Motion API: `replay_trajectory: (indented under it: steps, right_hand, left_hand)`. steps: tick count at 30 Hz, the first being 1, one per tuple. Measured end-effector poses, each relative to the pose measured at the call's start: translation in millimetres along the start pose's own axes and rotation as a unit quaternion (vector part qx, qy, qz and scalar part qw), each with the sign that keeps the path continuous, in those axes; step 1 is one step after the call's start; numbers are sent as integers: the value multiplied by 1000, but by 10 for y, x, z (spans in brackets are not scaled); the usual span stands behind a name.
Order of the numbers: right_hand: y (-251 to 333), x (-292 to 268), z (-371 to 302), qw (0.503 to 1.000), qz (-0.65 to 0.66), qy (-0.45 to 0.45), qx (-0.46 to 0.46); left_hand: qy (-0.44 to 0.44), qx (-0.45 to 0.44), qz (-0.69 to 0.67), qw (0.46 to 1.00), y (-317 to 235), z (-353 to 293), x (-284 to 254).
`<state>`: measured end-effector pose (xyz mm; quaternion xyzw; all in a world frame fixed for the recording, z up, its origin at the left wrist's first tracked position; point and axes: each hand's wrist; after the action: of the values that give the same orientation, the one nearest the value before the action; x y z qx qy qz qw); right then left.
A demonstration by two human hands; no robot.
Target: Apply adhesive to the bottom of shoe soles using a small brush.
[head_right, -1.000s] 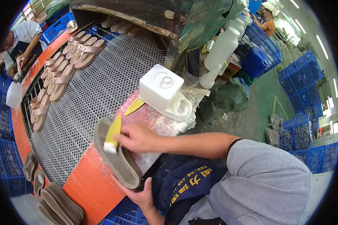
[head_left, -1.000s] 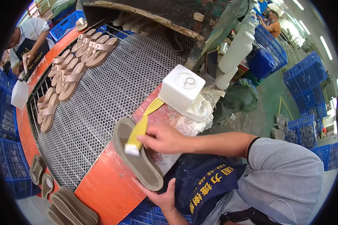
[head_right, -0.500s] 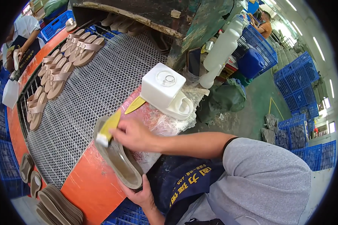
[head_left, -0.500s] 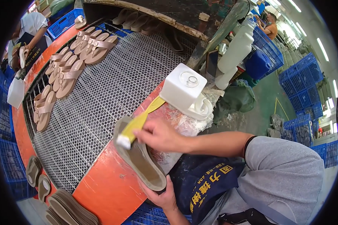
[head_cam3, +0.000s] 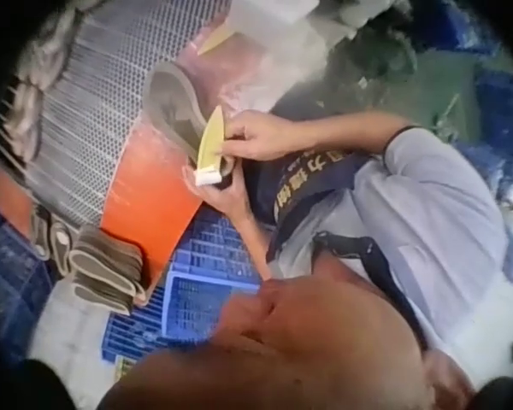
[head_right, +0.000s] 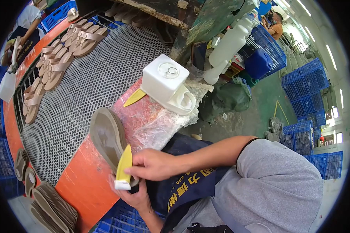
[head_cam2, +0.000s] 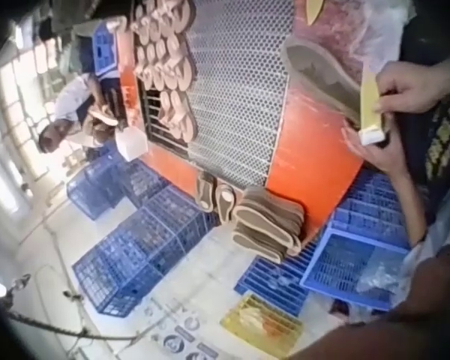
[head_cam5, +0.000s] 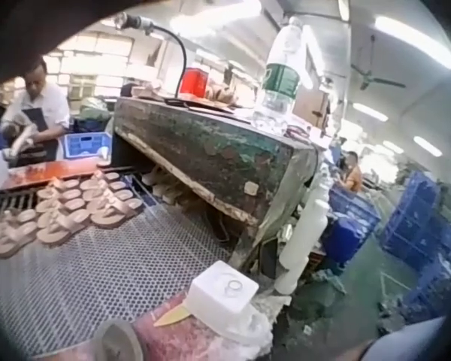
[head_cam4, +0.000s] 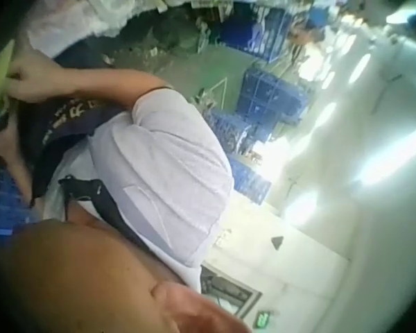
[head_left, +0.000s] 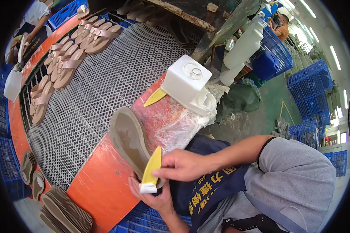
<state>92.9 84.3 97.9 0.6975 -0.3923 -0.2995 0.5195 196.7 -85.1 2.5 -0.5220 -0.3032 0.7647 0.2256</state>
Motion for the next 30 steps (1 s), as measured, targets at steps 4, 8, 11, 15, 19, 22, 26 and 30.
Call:
replay_trajectory:
  steps: [4,8,11,15,19,22,26,30]
  right_hand:
    - [-93,-128,-13,999,32,-12,-31]
    - [56,-261,-125,993,37,108,2]
    - [18,-367,-60,995,1,98,-16]
    - [14,-414,-114,996,-14,86,-13]
    - [55,-401,-242,995,50,77,50]
    - [31,-337,-139,995,48,-79,33]
    - [-17,-303,22,988,70,-136,6]
    - [-101,-353,255,982,76,-171,-30]
  left_hand:
    - [6,-2,15,1000,4,-104,-64]
    - [5,4,21,1000,16,-71,-40]
    - [16,-10,25,999,1,-87,-64]
    - [28,-24,28,999,3,-99,-72]
    - [32,-24,22,999,18,-106,-74]
    - [34,-1,46,998,-11,-79,-97]
    - [37,3,52,998,-20,-88,-113]
    - [35,-1,34,999,-131,-29,-96]
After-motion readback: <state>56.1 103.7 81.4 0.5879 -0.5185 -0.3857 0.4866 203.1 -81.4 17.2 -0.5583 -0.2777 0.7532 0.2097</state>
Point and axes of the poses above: each hand's wrist, its own z-axis towards the middle knuckle, its own x-axis out of the palm, y = z × x, and after that the axes turned 6 degrees about z, right-handed
